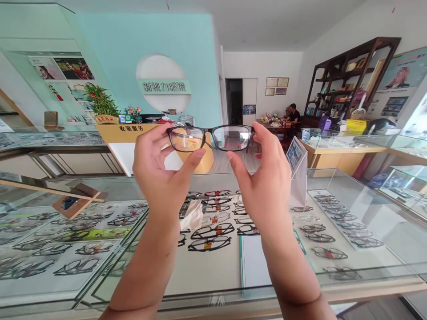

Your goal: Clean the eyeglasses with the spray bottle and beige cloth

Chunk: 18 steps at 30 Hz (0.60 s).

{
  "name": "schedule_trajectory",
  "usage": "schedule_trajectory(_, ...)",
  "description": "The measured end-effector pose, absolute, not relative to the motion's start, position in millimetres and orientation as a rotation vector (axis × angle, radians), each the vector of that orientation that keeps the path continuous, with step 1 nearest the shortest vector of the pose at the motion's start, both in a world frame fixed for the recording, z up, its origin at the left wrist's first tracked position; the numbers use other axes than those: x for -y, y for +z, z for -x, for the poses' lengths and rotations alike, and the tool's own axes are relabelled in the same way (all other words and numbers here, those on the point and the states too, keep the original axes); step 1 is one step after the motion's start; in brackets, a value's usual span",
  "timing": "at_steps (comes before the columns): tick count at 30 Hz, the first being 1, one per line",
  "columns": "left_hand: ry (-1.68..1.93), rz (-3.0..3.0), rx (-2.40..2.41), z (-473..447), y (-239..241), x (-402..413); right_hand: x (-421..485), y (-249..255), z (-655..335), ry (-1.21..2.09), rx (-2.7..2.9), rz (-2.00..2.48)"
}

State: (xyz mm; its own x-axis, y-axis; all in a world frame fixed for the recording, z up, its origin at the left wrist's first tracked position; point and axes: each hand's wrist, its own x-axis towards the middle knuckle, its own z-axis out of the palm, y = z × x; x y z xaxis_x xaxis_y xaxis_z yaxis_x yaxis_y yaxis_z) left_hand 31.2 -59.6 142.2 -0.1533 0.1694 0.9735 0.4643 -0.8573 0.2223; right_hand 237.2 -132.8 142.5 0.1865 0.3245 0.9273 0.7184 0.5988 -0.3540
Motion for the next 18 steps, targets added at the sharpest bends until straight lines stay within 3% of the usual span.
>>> schedule_trajectory(18, -1.95, 1.888, 0.805, -37, 139, 67, 121, 142, -246, -0.239, 1.436, 1.172)
